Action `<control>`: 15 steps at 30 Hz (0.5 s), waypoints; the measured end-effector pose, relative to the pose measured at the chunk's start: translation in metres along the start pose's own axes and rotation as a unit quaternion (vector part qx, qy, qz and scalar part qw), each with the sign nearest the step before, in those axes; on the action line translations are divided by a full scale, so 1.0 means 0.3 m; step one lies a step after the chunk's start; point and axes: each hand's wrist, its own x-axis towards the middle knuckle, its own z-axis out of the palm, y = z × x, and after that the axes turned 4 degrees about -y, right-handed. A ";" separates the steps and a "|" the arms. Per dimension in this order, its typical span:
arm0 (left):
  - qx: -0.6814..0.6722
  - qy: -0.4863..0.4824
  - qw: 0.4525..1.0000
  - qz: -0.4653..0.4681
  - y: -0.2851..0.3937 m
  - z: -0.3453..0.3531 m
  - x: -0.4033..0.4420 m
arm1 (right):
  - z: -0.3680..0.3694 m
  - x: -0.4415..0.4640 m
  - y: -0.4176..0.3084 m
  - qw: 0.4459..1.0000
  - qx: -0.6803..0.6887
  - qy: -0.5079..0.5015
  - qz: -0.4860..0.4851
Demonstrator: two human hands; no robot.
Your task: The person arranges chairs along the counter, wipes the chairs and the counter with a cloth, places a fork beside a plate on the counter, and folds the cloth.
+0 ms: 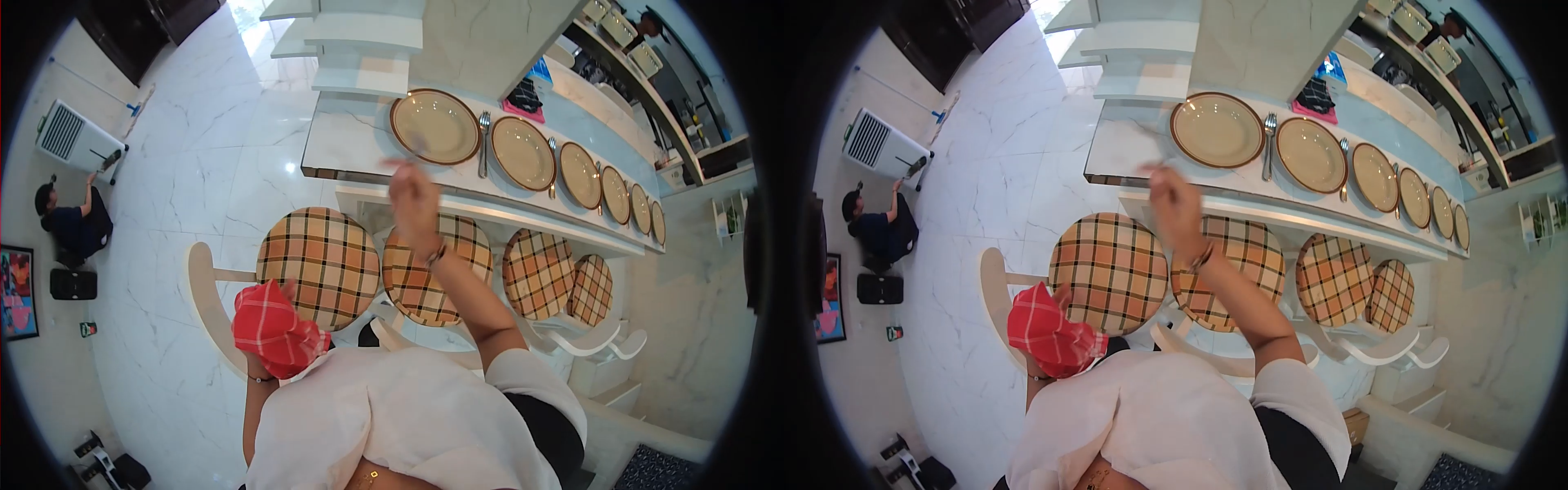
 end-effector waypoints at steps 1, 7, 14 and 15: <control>-0.060 -0.049 0.997 -0.018 0.008 0.051 0.046 | 0.063 -0.048 0.015 0.998 -0.010 -0.038 0.039; -0.007 -0.157 0.987 -0.033 0.038 0.212 0.134 | 0.251 -0.320 -0.073 0.969 -0.018 -0.245 -0.015; -0.106 -0.163 0.981 0.020 -0.146 0.078 0.002 | 0.118 -0.422 -0.145 0.885 0.066 -0.382 0.259; -0.113 -0.146 0.981 0.060 -0.135 0.120 0.013 | 0.102 -0.437 -0.165 0.903 0.024 -0.367 0.221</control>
